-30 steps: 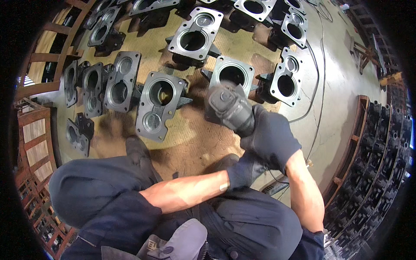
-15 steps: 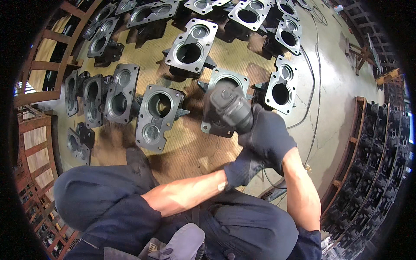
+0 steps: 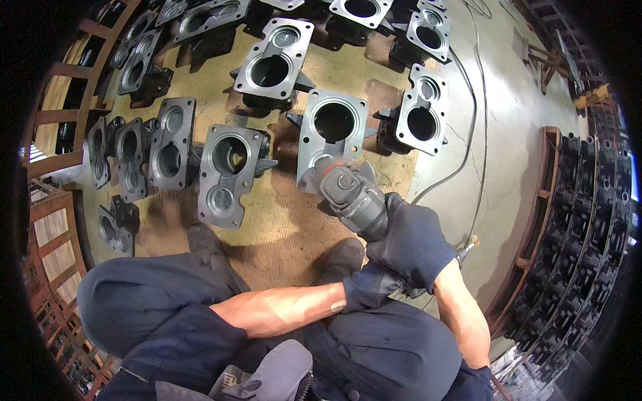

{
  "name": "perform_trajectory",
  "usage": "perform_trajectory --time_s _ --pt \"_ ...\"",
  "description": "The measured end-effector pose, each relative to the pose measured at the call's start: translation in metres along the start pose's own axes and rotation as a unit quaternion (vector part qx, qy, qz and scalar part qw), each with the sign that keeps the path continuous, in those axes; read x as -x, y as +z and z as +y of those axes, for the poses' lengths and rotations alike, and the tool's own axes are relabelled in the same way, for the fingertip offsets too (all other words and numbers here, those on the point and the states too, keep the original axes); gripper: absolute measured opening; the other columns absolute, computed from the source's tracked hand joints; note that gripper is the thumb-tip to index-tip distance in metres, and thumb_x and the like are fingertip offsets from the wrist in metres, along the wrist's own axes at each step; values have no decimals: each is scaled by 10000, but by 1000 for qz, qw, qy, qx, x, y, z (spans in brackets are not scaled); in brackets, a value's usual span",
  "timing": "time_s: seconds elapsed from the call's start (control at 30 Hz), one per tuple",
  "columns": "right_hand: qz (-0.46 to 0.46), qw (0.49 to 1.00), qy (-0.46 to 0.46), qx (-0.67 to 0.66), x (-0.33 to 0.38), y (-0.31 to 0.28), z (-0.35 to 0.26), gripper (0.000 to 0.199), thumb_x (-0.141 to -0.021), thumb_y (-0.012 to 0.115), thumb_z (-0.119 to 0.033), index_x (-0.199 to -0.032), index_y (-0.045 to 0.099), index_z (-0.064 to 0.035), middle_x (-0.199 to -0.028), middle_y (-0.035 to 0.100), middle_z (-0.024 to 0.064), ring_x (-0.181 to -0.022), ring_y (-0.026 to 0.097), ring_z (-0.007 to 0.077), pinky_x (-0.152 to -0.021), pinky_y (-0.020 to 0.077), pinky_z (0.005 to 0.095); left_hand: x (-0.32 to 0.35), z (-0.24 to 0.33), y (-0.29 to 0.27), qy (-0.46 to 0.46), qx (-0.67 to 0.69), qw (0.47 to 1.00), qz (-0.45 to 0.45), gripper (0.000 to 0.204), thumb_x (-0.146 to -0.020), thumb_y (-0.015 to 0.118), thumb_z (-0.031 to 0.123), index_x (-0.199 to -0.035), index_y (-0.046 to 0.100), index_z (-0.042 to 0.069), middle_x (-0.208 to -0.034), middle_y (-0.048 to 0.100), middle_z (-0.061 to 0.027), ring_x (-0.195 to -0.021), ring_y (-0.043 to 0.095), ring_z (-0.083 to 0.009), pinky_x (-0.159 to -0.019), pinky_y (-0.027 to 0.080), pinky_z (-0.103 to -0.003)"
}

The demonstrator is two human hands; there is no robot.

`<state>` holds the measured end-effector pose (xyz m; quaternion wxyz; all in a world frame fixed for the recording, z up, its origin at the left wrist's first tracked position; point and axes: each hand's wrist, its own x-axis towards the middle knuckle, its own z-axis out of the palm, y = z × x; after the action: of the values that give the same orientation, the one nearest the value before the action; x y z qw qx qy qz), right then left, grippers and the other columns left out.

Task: The person sits on the floor and uses a handheld angle grinder to smooth the inner surfaces of multiple metal engine cylinder blocks. They handle each block one at a time, repositioning them as needed, and then place the finished blocks onto a wooden pallet.

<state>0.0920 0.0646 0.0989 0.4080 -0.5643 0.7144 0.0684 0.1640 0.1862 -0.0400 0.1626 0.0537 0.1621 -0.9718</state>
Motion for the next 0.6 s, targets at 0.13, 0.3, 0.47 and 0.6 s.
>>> perform_trajectory --time_s 0.13,0.3,0.47,0.6 --pt "9 999 32 -36 11 -1 16 531 -637 775 -247 -1078 624 7 -852 707 242 -850 705 421 -767 554 435 -2 23 20 -121 230 965 -47 413 -1048 472 104 -1447 370 83 -1355 538 -109 -1275 532 -164 -1071 451 -269" --pt "50 991 60 -105 8 4 42 495 -643 748 -211 -1073 633 5 -883 712 237 -853 708 403 -769 550 408 -11 28 52 -17 -256 963 83 422 -1035 466 -16 -1443 361 6 -1404 495 -124 -1320 500 -202 -1116 455 -322" --pt "62 987 43 -144 -24 -6 36 476 -636 738 -199 -1055 643 7 -900 719 212 -849 706 358 -791 546 385 -34 37 20 77 -77 994 11 427 -1006 531 -22 -1412 402 1 -1373 529 -121 -1280 533 -189 -1105 466 -327" --pt "73 984 31 -157 -49 -24 31 500 -611 744 -205 -1050 650 15 -892 711 194 -810 679 317 -797 538 370 -30 78 76 99 -499 855 99 418 -940 678 41 -1324 521 -9 -1289 614 -107 -1229 570 -176 -1051 494 -316"
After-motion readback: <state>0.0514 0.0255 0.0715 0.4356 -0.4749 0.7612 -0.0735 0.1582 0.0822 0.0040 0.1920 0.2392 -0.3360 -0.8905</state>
